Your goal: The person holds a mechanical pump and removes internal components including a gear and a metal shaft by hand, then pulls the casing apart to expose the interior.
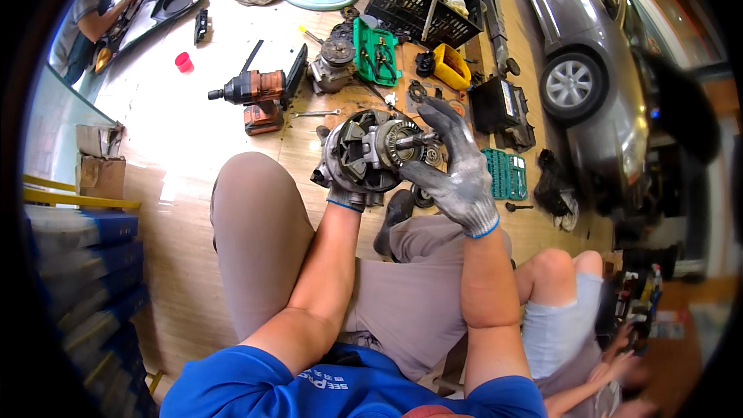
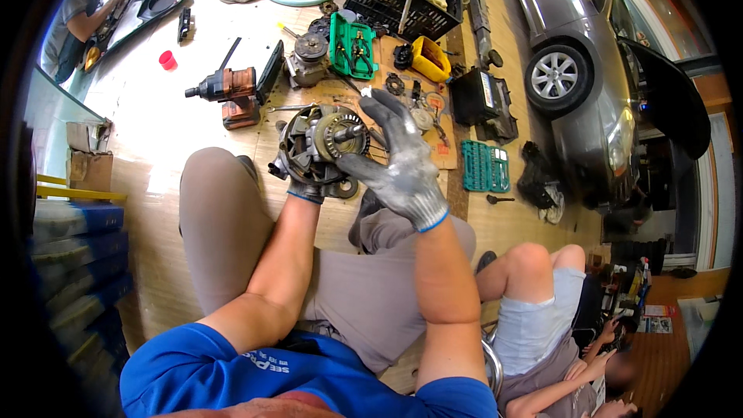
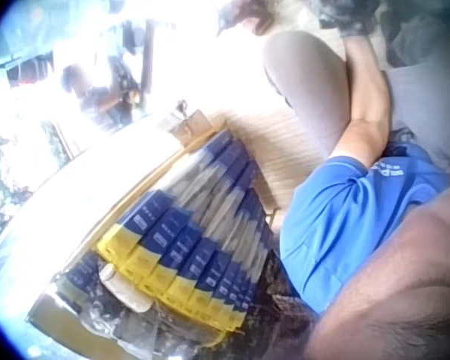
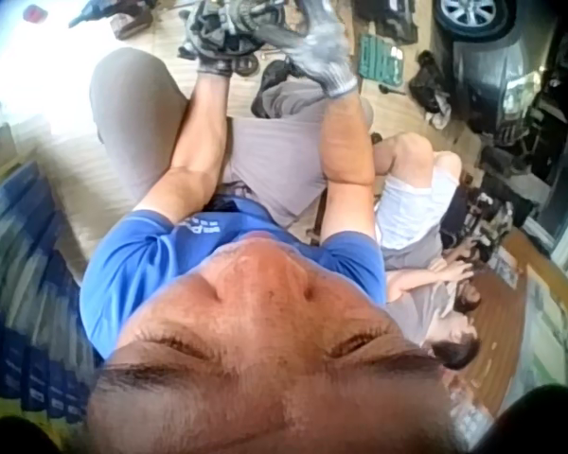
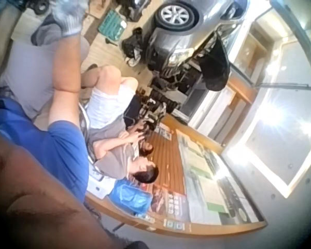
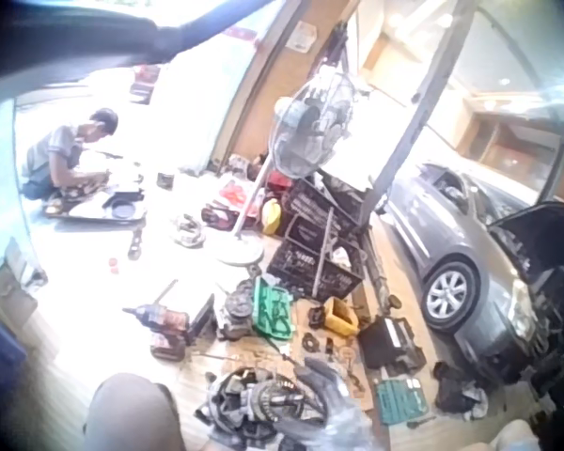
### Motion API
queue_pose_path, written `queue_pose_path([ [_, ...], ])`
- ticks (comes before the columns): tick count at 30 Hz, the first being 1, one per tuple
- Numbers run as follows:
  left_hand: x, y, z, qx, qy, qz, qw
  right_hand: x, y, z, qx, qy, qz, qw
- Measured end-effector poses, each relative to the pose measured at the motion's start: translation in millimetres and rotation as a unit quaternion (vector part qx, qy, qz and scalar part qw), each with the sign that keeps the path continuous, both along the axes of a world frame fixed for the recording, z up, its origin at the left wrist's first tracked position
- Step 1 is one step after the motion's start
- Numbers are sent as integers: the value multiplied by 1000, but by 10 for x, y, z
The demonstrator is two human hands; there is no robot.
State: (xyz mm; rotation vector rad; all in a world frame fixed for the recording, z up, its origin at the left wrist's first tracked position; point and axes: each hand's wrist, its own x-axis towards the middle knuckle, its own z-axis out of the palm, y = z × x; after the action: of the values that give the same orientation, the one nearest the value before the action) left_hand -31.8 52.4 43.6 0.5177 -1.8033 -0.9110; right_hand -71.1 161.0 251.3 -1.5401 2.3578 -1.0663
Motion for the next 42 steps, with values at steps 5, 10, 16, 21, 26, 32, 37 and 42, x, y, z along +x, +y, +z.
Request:
queue_pose_path([
  [5, 20, 30, 85, 148, 53, -80, 984, -10, 35, -8, 23, -1, 8, 1000],
  [10, -77, 98, 17, 371, 237, -179, 880, -4, 6, -36, 19, 19, 17, 999],
  [16, 91, -39, 156, -10, -44, -1, 999, -51, -27, -117, -18, 58, 43, 997],
  [21, 175, -74, 304, -28, -93, -7, 995, 9, -48, -137, -25, 48, 6, 999],
  [26, 27, -7, 22, 94, 10, -30, 995, -58, 26, 1, 30, 93, 2, 995],
  [32, 119, -5, 177, -15, -64, 35, 997, -115, 125, -2, 21, -88, 13, 996],
  [37, 122, -6, 240, -2, -62, 21, 998, -144, 107, -56, 27, 20, 23, 999],
  [42, 148, 12, 251, 39, -146, -18, 988, -151, 101, -83, 13, -6, 11, 1000],
])
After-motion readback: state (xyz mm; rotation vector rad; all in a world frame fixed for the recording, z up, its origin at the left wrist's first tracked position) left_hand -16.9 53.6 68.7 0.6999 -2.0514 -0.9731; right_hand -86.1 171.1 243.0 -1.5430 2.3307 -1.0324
